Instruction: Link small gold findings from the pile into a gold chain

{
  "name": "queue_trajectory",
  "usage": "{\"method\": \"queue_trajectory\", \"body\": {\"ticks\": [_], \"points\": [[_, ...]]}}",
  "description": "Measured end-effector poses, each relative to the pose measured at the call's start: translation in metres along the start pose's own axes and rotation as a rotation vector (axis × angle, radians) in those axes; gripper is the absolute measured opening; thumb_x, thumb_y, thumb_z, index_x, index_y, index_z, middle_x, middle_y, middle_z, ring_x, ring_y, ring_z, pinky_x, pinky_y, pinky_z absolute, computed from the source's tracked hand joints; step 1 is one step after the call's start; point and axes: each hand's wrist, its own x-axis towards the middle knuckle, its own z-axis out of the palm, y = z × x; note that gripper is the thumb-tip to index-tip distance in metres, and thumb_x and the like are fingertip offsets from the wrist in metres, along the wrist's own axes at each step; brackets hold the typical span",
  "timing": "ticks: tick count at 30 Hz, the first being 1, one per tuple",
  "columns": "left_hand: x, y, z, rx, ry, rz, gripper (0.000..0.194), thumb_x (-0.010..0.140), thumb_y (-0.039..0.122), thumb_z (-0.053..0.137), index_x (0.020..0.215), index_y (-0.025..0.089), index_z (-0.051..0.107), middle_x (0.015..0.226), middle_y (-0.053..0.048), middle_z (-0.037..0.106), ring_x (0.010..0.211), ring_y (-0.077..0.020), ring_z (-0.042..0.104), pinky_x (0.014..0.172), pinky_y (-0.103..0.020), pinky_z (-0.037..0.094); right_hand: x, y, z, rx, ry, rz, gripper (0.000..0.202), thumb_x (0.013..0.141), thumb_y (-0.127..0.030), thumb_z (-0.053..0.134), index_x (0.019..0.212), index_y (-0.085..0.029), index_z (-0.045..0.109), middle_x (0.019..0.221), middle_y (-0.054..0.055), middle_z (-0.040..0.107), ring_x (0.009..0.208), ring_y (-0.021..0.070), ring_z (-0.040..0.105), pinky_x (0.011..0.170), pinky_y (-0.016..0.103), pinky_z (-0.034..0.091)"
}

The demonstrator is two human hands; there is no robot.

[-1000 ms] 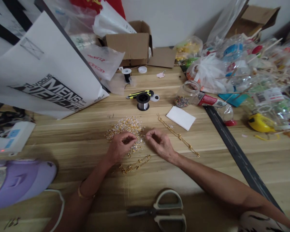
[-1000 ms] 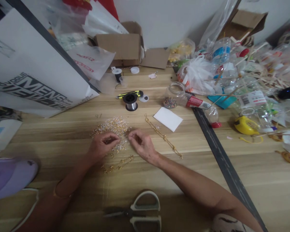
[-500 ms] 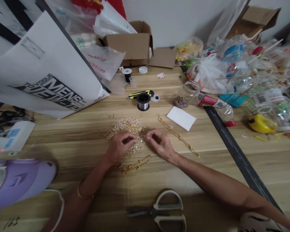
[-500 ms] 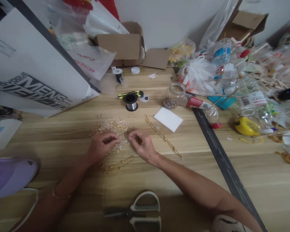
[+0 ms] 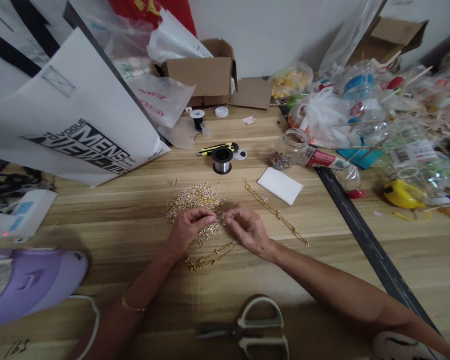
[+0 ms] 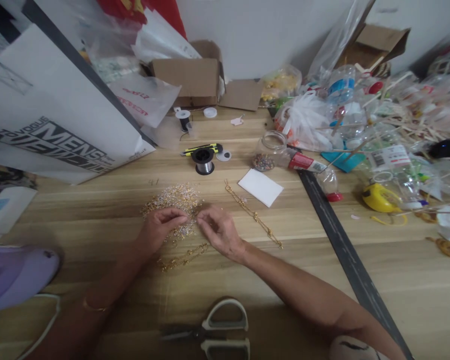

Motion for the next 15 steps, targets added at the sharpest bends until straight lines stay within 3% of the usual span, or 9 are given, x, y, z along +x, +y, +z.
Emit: {"method": "queue_trajectory", "body": {"ticks": [9, 15], "points": [[-0.0006, 0.0043, 0.0001, -0.077, -0.033, -0.024, 0.011, 0.066, 0.026, 0.073, 0.07, 0.015, 0.072, 0.064, -0.001, 0.072, 0.061, -0.0138, 0.064, 0.063, -0.023, 0.051, -0.0007, -0.0041, -0.0013, -0.089, -0.001, -0.211, 0.007, 0.089, -0.015, 0.051, 0.087, -0.018, 0.056, 0.077, 0.005, 0.06, 0.072, 0.0166, 0.053, 0.066, 0.031, 0.044], [-0.0017, 0.0036, 0.0007, -0.156, -0.114, 0.019, 0.012, 0.072, 0.026, 0.069, 0.066, 0.015, 0.07, 0.061, -0.001, 0.069, 0.059, -0.0117, 0.061, 0.062, -0.022, 0.049, -0.0031, -0.0058, -0.0024, -0.102, -0.018, -0.244, 0.007, 0.088, -0.013, 0.05, 0.09, -0.019, 0.054, 0.081, 0.006, 0.06, 0.077, 0.018, 0.054, 0.07, 0.033, 0.044]]}}
